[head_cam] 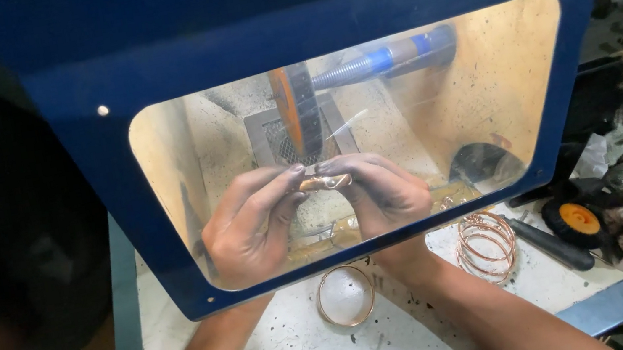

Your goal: The person holds a copper-colored bangle against a rotating polishing wheel inside a blue enclosure. They rotate the bangle by hand to polish different sections, then place it on the workbench and pick up another bangle to continue the process.

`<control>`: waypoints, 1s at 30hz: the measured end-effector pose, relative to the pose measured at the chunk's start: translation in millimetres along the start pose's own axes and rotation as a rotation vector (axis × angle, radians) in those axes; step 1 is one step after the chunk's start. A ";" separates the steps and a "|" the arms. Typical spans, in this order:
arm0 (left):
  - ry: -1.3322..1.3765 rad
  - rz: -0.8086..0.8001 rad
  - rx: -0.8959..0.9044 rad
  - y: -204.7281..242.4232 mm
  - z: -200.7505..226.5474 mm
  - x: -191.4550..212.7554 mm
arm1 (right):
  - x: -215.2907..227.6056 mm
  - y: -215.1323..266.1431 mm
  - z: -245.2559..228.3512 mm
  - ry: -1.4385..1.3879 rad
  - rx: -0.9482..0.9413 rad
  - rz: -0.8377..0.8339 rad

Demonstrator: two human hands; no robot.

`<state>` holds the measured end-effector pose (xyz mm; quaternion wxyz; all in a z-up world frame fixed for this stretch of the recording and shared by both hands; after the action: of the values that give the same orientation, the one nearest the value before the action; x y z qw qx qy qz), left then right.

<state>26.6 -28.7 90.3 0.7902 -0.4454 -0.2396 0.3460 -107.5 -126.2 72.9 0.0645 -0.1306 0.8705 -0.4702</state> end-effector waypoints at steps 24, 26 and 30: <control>-0.158 -0.109 0.534 22.6 -87.6 -12.8 | -35.7 27.0 43.0 0.017 -0.589 -0.163; -0.160 -0.108 0.532 22.4 -92.2 -12.2 | -37.7 25.5 46.5 0.027 -0.585 -0.168; -0.146 -0.091 0.565 24.4 -95.7 -14.6 | -31.8 26.9 44.8 0.038 -0.579 -0.163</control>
<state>74.7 -82.4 21.3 0.8784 -0.1704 -0.2098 0.3943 -71.0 -138.8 25.5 -0.0296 -0.2040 0.9561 -0.2082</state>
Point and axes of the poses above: each hand's wrist, its own y-axis away from the middle knuckle, its own x-axis out of the back of the hand, z = x × y, the point moved 9 cm from there along -y, towards the middle knuckle, and after that the axes turned 6 degrees about x, right-handed, at the moved point
